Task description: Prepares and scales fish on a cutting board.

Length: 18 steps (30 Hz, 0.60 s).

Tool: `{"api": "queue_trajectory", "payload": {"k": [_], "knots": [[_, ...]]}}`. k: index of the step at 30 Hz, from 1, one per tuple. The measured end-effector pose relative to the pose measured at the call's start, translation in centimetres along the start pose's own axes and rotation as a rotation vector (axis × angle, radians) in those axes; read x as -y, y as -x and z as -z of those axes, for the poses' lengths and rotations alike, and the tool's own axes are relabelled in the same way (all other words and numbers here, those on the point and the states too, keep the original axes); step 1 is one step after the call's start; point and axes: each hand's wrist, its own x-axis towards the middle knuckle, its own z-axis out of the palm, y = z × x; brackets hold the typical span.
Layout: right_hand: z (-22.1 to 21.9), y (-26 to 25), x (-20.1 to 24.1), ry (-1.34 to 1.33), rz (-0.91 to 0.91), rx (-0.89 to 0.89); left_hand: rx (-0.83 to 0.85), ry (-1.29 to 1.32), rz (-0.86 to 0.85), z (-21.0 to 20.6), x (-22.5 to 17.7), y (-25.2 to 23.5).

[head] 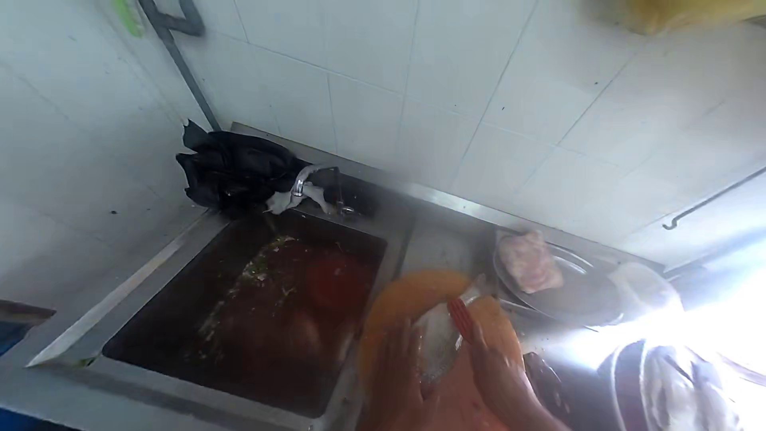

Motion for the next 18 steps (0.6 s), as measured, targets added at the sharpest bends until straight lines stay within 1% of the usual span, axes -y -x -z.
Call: {"api": "queue_trajectory", "payload": {"k": [2,3,5,6,7,8,10,11,12,14,16,17,18], "knots": [[0.9,1.8,-0.7,-0.025,0.032,0.061,-0.025,0.036,-0.012,-0.1,0.3,-0.2],[1.7,1.1,-1.6,-0.036,0.050,0.072,-0.024,0.027,-0.021,-0.1,0.4,-0.3],[2.7,-2.2,-3.4,-0.058,0.023,0.025,0.000,0.009,-0.026,0.0,0.3,-0.5],[2.1,-3.6,-4.0,-0.063,-0.018,-0.019,0.023,0.003,-0.016,0.0,-0.1,-0.6],[1.1,-3.7,-3.9,-0.061,-0.047,-0.047,0.046,-0.002,-0.003,0.0,-0.4,-0.5],[0.3,-2.7,-2.9,-0.055,-0.052,-0.044,0.053,-0.001,0.006,0.1,-0.4,-0.6],[-0.5,1.0,-1.0,-0.067,-0.023,0.010,0.022,0.034,0.019,0.4,0.3,-0.6],[-0.3,2.3,-1.1,-0.085,0.006,0.045,0.015,0.045,0.018,0.4,0.5,-0.6],[0.4,2.6,-2.0,-0.102,0.031,0.067,0.010,0.032,0.004,0.1,0.5,-0.6],[1.8,0.3,-4.3,-0.131,0.043,0.047,-0.007,0.004,-0.033,-0.4,0.2,-0.7],[1.3,-2.7,-5.3,-0.148,-0.005,-0.038,0.024,-0.039,-0.032,-0.7,-0.2,-0.9],[0.5,-2.4,-4.8,-0.142,-0.016,-0.046,0.047,-0.050,-0.021,-0.8,-0.5,-0.7],[0.0,-0.8,-3.3,-0.120,-0.006,-0.024,0.039,-0.045,-0.017,-0.9,-0.5,-0.8]]}}
